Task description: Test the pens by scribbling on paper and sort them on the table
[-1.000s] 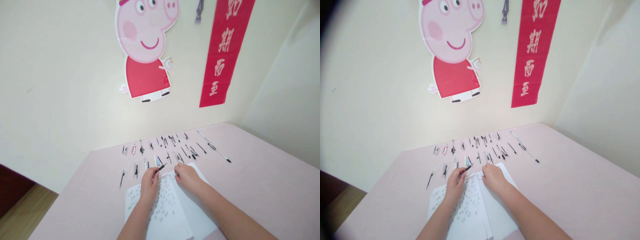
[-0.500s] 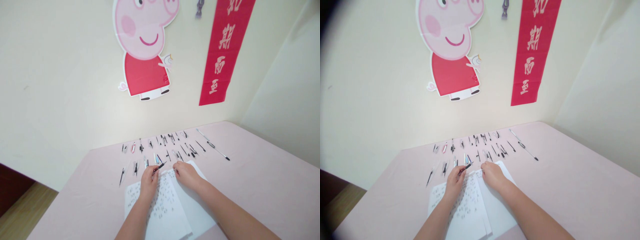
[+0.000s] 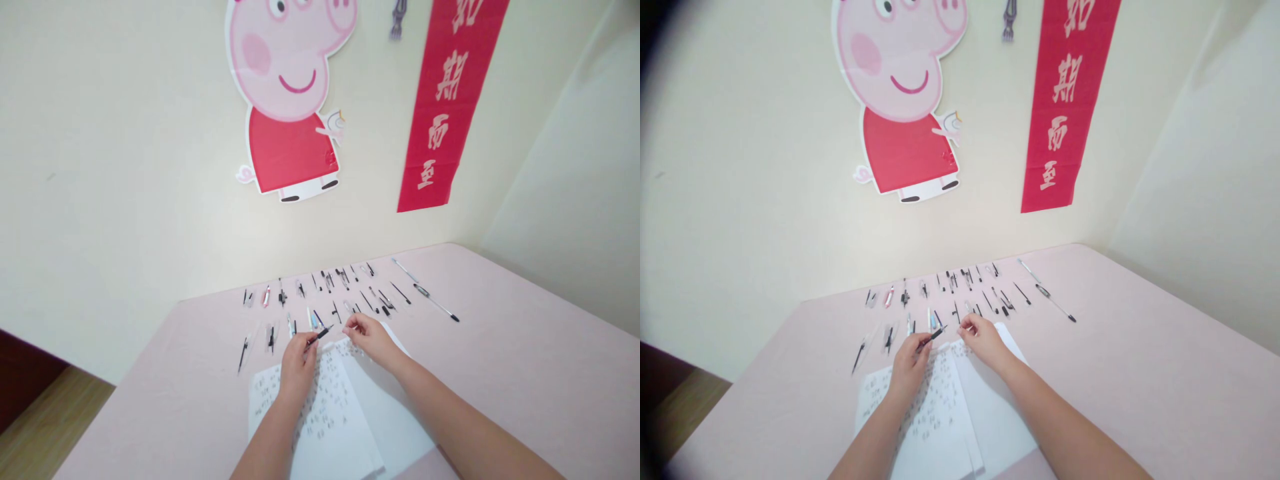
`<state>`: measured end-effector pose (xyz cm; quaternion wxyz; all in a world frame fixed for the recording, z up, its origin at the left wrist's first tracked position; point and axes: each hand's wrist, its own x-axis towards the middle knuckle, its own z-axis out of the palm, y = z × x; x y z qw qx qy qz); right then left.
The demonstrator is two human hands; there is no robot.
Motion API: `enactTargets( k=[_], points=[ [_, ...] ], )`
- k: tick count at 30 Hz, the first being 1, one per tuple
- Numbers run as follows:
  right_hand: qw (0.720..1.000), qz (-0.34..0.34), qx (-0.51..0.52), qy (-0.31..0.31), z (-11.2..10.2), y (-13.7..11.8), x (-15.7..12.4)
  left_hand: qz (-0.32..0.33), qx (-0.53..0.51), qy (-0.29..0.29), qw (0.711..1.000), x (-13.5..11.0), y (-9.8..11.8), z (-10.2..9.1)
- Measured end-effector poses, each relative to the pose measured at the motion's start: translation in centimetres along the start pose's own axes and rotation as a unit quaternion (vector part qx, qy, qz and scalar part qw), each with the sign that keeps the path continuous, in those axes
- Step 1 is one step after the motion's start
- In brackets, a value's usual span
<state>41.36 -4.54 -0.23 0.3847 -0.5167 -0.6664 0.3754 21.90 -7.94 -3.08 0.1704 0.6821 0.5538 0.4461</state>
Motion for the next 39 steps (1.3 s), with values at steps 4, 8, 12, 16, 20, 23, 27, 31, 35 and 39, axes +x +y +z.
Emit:
enactTargets(
  k=[4,8,12,16,20,23,27,31,35,39],
  points=[
    [0.996,-0.004,0.083,0.014,-0.17,-0.04,0.01,0.002,0.003,-0.002,1.000,0.00,0.13,-0.08],
    [0.984,0.052,0.173,-0.005,-0.09,0.00,0.05,0.005,0.002,-0.006,1.000,-0.02,0.24,-0.06],
    [0.981,0.058,0.184,-0.013,0.07,0.04,0.11,0.014,0.003,-0.003,1.000,0.00,0.17,0.04],
    [0.987,0.032,0.158,-0.007,0.18,0.07,0.11,0.019,0.009,-0.007,1.000,0.00,0.10,0.02],
    [0.992,0.016,0.128,-0.004,0.24,0.09,0.12,0.024,0.015,-0.017,0.999,-0.06,0.25,-0.13],
    [0.994,0.006,0.106,-0.003,0.21,0.03,0.10,0.028,0.016,-0.022,0.999,-0.10,0.38,-0.19],
    [0.997,-0.004,0.081,-0.001,0.14,-0.05,0.02,0.026,0.019,-0.028,0.999,-0.10,0.40,-0.16],
    [0.997,-0.007,0.072,-0.004,0.18,-0.11,-0.06,0.027,0.022,-0.030,0.999,-0.10,0.40,-0.15],
    [0.998,-0.006,0.064,-0.008,0.29,-0.20,-0.16,0.030,0.024,-0.036,0.999,-0.14,0.65,-0.26],
    [0.998,-0.012,0.056,-0.009,0.36,-0.28,-0.21,0.034,0.023,-0.040,0.998,-0.14,0.91,-0.36]
  ],
)
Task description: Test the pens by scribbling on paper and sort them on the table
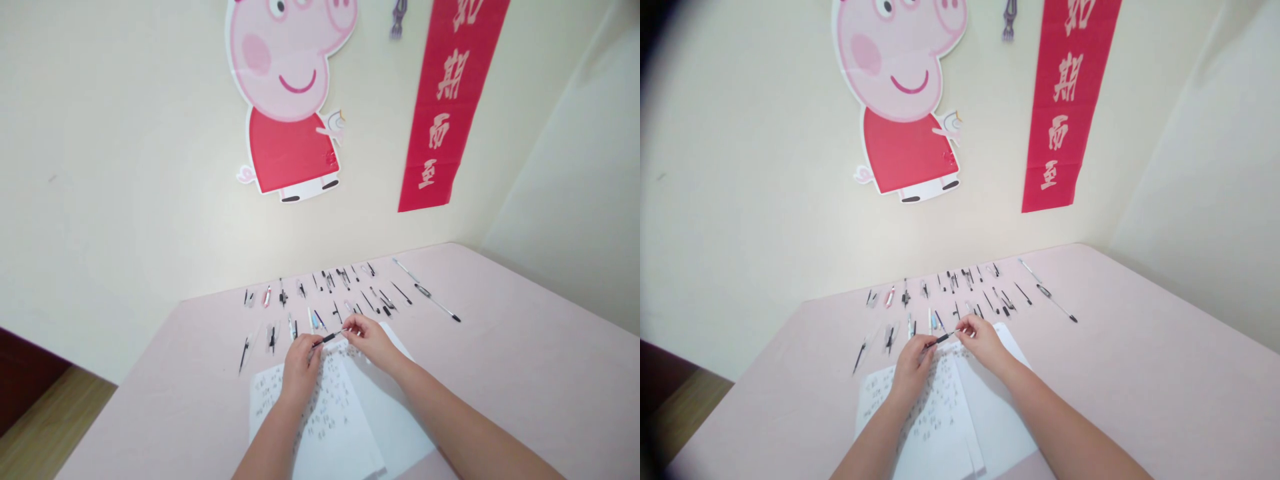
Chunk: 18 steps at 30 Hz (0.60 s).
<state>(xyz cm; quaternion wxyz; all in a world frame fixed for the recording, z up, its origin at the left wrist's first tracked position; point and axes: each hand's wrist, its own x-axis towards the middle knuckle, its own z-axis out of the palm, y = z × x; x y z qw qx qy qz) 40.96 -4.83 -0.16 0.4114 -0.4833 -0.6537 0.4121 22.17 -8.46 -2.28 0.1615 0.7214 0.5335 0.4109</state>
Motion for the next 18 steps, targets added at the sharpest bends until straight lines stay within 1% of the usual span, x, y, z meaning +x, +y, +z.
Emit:
enactTargets(
  k=[7,18],
  points=[
    [1.000,-0.004,-0.006,-0.004,0.17,0.06,0.04,-0.001,0.008,-0.003,1.000,0.07,-0.07,0.01],
    [1.000,-0.016,-0.023,0.000,0.68,0.88,0.09,0.006,0.004,-0.016,1.000,-0.04,-0.22,0.23]
  ],
)
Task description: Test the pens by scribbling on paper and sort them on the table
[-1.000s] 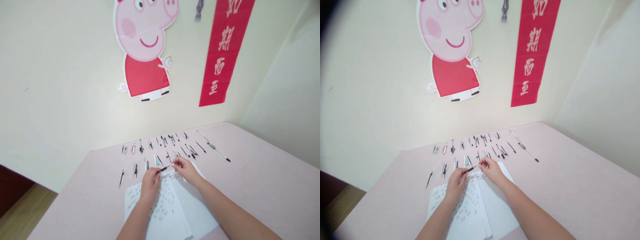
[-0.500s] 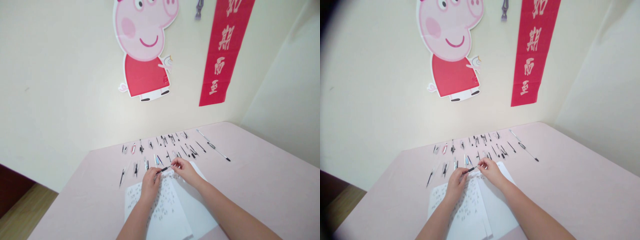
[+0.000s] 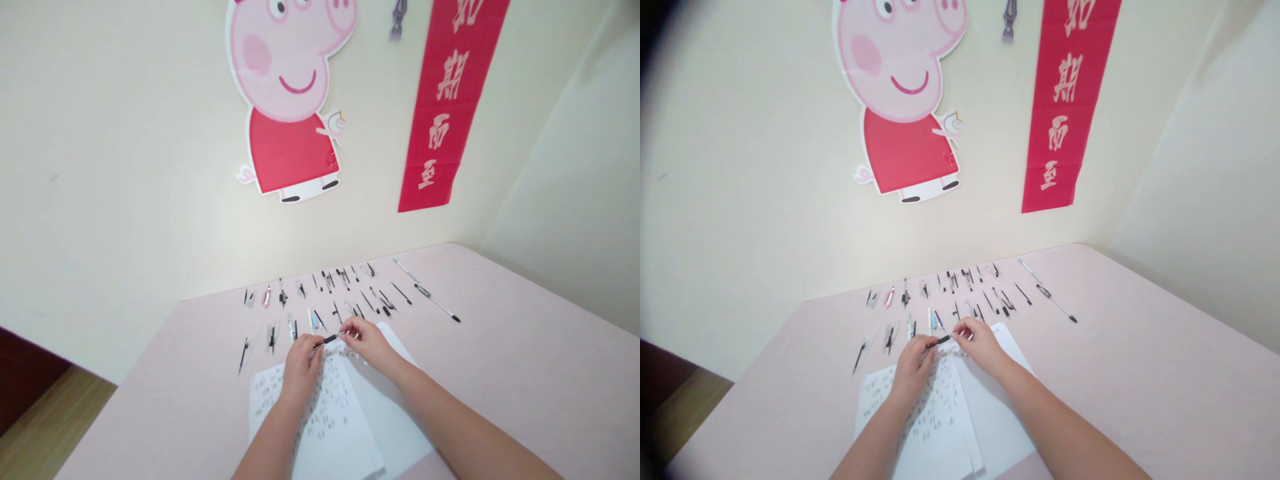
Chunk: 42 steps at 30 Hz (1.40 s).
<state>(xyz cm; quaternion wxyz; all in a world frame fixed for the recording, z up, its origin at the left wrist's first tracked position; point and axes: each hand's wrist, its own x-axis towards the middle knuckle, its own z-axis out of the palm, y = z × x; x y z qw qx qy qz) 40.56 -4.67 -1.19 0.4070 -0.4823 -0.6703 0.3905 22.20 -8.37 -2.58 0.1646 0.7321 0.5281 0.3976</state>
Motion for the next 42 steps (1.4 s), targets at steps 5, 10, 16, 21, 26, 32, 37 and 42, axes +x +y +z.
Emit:
enactTargets(
  k=[5,10,16,21,26,32,37,42],
  points=[
    [1.000,-0.008,0.000,-0.005,0.01,-0.02,-0.02,0.008,0.004,0.007,1.000,0.01,0.04,0.01],
    [1.000,-0.015,-0.009,-0.002,-0.02,0.09,-0.05,0.015,0.008,0.001,1.000,-0.02,0.22,-0.11],
    [0.999,-0.022,-0.026,-0.004,-0.12,0.14,-0.11,0.023,0.009,0.007,1.000,0.00,0.44,-0.21],
    [0.999,-0.027,-0.042,-0.008,-0.22,-0.01,-0.15,0.029,0.007,0.005,1.000,0.06,0.49,-0.25],
    [0.997,-0.046,-0.057,-0.015,-0.22,-0.04,-0.25,0.036,0.012,0.002,0.999,0.02,0.65,-0.22],
    [0.995,-0.052,-0.079,-0.034,-0.53,-0.14,-0.36,0.043,0.016,0.012,0.999,0.00,0.66,-0.04],
    [0.993,-0.053,-0.092,-0.046,-0.68,-0.28,-0.58,0.040,0.015,0.012,0.999,-0.04,0.47,-0.03],
    [0.990,-0.072,-0.116,-0.042,-0.49,-0.30,-0.65,0.040,0.017,0.007,0.999,-0.01,0.64,-0.17]
  ],
)
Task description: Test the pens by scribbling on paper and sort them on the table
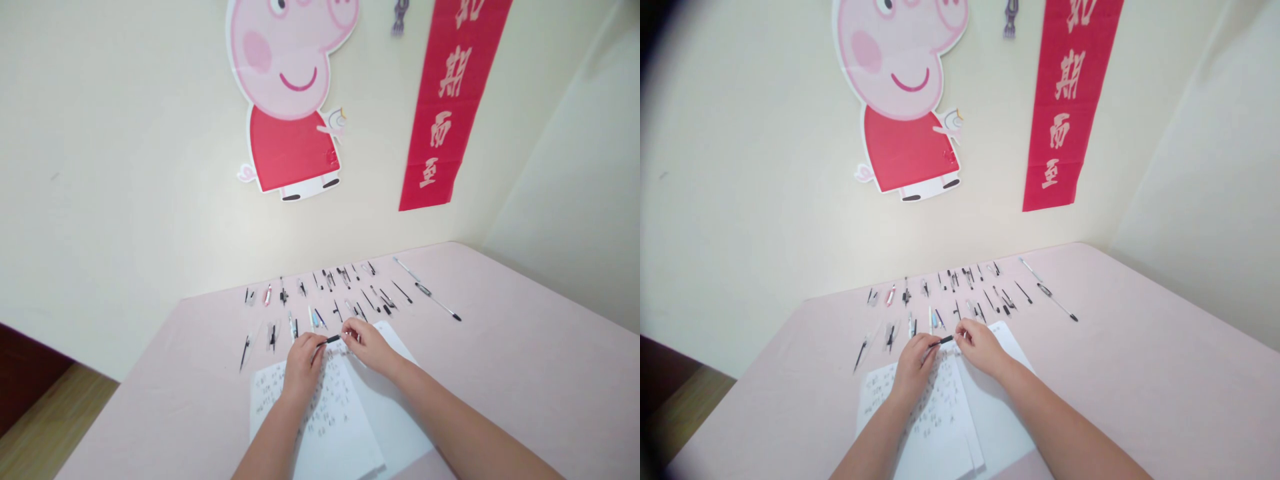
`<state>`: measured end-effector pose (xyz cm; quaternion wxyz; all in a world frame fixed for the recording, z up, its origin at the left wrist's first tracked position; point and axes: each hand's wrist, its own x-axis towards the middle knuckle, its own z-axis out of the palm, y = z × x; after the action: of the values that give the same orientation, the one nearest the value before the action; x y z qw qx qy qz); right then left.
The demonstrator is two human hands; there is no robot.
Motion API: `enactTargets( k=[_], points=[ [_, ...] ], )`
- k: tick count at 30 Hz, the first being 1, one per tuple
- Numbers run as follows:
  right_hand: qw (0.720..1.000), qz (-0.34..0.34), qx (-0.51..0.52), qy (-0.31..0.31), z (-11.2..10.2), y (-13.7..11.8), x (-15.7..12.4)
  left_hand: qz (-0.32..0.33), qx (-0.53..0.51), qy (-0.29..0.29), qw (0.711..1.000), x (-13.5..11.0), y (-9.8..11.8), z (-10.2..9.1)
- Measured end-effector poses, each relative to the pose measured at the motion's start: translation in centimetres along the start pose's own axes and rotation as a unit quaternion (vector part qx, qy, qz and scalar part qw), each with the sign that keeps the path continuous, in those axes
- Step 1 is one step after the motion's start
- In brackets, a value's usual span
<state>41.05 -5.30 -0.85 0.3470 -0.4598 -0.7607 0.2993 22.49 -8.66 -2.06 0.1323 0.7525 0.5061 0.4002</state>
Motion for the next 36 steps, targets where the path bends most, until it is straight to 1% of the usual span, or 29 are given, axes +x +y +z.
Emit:
enactTargets(
  k=[7,14,18,26,33,36],
  points=[
    [1.000,0.005,-0.010,-0.008,-0.16,-0.09,0.05,0.004,0.002,0.009,1.000,0.00,0.17,-0.09],
    [1.000,-0.012,-0.023,-0.002,-0.17,-0.19,-0.01,0.009,0.005,0.007,1.000,0.02,0.06,-0.02],
    [0.999,-0.011,-0.033,-0.011,-0.12,-0.04,0.12,0.012,0.006,0.008,1.000,-0.01,0.07,0.00],
    [1.000,-0.007,-0.019,-0.007,-0.28,-0.33,-0.03,0.011,0.004,0.009,1.000,0.00,-0.08,0.05],
    [0.999,-0.021,-0.025,-0.010,-0.19,-0.18,0.04,0.011,0.004,0.013,1.000,0.07,0.01,-0.02],
    [1.000,-0.019,-0.010,-0.013,-0.27,-0.32,0.02,0.011,0.006,0.015,1.000,0.06,0.10,-0.15]
  ],
)
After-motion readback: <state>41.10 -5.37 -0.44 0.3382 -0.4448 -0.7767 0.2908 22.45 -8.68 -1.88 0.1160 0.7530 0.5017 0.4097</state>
